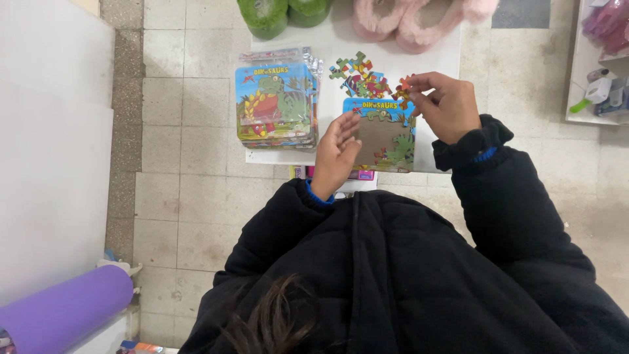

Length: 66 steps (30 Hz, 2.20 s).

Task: The person is assembling a small dinosaur puzzle by fitting pieces into a frame on a table.

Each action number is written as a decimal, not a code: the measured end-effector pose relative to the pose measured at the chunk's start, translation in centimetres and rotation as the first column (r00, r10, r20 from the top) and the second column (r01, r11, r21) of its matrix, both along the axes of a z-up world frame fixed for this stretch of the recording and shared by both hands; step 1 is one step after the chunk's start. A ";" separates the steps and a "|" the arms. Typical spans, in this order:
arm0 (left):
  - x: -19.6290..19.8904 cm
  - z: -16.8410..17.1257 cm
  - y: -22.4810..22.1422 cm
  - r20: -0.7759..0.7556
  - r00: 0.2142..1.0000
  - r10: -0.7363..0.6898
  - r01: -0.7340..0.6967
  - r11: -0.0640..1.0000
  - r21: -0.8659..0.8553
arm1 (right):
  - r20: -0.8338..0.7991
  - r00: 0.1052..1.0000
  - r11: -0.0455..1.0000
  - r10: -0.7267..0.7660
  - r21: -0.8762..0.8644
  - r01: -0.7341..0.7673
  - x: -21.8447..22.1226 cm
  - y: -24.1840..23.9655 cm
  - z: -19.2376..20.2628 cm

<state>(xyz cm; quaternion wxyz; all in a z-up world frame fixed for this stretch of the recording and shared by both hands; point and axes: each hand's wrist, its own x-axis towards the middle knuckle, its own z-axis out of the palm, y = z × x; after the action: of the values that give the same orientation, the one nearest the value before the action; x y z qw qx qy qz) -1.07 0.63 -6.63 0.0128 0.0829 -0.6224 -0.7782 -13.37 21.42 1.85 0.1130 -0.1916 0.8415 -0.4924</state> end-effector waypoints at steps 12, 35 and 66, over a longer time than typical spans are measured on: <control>0.0 0.8 -0.9 -0.041 0.999 0.026 -0.028 0.998 -0.061 | -0.395 0.846 0.888 0.358 0.424 -0.178 -4.9 -3.1 -4.9; 3.8 7.6 -4.0 -0.103 0.943 -0.317 0.124 0.621 -0.774 | 0.255 0.948 0.976 0.193 0.050 -0.212 6.0 -1.9 -2.4; 3.4 4.2 -3.2 -0.102 0.966 -0.237 0.055 0.574 -0.817 | -0.181 0.976 0.957 0.120 0.284 -0.065 8.3 -5.5 -4.7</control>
<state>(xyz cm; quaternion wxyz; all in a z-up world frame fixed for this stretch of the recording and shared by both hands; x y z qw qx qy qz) 2.34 -2.58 -2.44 0.0471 -0.0626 -0.9074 -0.4128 -5.09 15.95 -2.84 0.0780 -0.2610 0.8990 -0.3429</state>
